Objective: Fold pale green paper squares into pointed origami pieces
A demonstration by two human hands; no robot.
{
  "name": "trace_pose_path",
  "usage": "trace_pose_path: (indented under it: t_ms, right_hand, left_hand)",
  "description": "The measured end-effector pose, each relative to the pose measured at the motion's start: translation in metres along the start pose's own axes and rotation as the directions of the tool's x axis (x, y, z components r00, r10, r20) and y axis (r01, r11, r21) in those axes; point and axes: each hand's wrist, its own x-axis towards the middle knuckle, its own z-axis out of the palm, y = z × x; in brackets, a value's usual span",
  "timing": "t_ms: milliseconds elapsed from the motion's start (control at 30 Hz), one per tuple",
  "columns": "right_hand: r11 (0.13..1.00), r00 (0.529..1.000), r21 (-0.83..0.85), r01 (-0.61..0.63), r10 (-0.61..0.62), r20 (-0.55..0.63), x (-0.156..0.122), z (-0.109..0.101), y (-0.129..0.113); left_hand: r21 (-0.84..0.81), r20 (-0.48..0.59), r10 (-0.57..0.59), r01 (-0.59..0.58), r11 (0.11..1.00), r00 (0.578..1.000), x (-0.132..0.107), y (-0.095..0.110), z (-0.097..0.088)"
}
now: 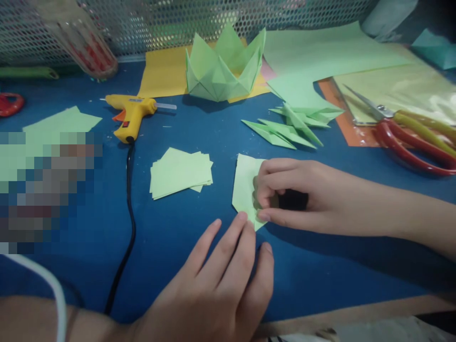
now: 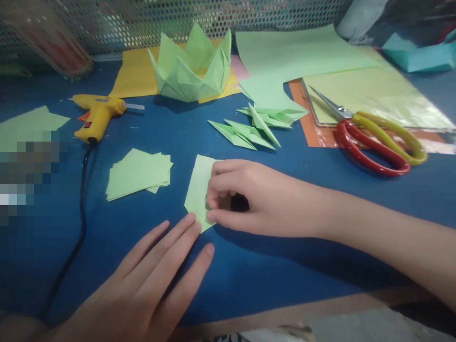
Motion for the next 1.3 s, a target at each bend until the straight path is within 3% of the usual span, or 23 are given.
trace_pose_path:
  t_ms: [333,667,800,1000,1300]
  right_hand:
    - [1.0,0.999,0.017,0.014,-0.013,-0.033,-0.001,0.003,0.001]
    - [0.993,0.986,-0.09,0.075,-0.088,-0.139,0.002,0.011,0.001]
    - [0.982,0.983,-0.149,0.116,-0.134,-0.122,0.0,0.012,0.003]
    - [0.893,0.949,-0.341,0.294,-0.315,-0.008,0.0,0.01,0.01]
    - [0.912,0.949,-0.286,0.296,-0.314,-0.02,-0.001,0.01,0.014]
  left_hand:
    - [-0.022,-0.057,0.008,-0.009,1.0,0.998,0.001,0.001,-0.002]
    - [-0.033,-0.054,-0.02,0.018,0.999,0.998,0.003,0.002,-0.003]
    - [-0.047,-0.048,-0.014,0.012,0.999,0.999,0.001,0.004,-0.004]
    - [-0.028,-0.044,-0.008,0.007,1.0,0.999,0.001,0.004,-0.003]
    - [0.006,-0.084,0.053,-0.053,0.999,0.995,0.004,0.001,-0.004]
